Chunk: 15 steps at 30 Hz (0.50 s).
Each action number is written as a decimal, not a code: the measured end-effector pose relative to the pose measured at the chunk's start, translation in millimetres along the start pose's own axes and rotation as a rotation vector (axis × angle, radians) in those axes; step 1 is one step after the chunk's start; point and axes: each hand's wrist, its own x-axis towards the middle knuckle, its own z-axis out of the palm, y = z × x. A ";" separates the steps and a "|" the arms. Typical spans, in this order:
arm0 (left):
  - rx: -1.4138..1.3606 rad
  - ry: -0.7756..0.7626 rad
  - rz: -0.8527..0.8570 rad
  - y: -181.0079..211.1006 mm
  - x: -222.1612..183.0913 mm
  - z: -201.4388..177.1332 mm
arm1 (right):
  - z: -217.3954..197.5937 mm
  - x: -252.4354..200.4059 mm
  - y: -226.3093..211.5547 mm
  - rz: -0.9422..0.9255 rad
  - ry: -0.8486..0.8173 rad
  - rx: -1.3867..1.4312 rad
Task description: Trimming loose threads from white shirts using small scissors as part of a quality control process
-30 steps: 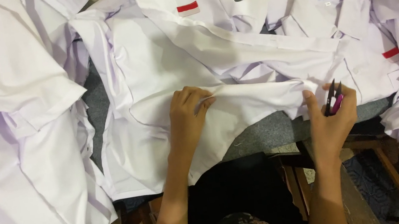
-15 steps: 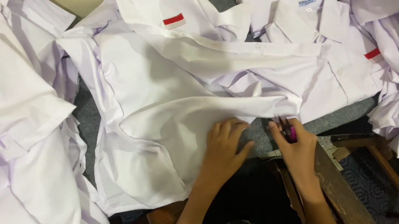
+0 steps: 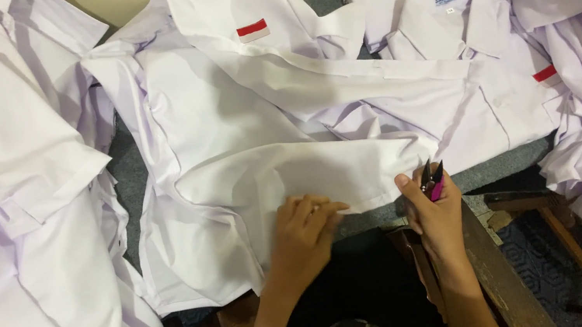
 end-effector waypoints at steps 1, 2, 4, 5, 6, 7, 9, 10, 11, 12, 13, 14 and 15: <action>-0.001 -0.002 -0.002 8.5 0.3 -1.5 | 0.8 0.8 -1.2 0.002 0.001 -0.001; -0.011 -0.012 -0.039 17.2 -0.8 -4.3 | 2.4 0.1 -1.8 0.047 -0.017 0.096; -0.019 -0.023 -0.080 28.4 -0.1 -5.1 | 6.3 -2.6 -4.4 0.096 -0.037 0.194; -0.020 -0.007 -0.075 31.2 1.9 -3.1 | 8.3 -4.4 -6.6 0.104 -0.048 0.210; -0.020 0.013 -0.067 34.0 5.0 -0.3 | 10.0 -5.1 -9.5 0.110 -0.061 0.226; -0.019 0.014 -0.069 36.5 9.8 -1.3 | 12.0 -7.3 -12.4 0.110 -0.064 0.225; -0.074 0.074 -0.105 41.4 20.4 -2.2 | 14.6 -11.8 -18.2 0.093 -0.052 0.228; -0.075 0.073 -0.103 41.8 22.3 -0.7 | 13.7 -12.4 -17.2 0.091 -0.051 0.228; -0.081 0.094 -0.106 42.4 24.4 1.0 | 12.7 -12.9 -16.3 0.074 -0.053 0.215; -0.086 0.115 -0.107 42.9 26.9 2.9 | 11.4 -13.1 -15.5 0.056 -0.055 0.202; -0.088 0.114 -0.104 43.2 29.5 3.5 | 10.7 -12.8 -15.7 0.054 -0.052 0.203; -0.077 0.102 -0.093 43.6 31.1 3.8 | 10.0 -13.4 -15.6 0.029 -0.054 0.182; -0.066 0.089 -0.082 43.9 32.5 4.1 | 9.4 -14.1 -15.3 0.004 -0.056 0.162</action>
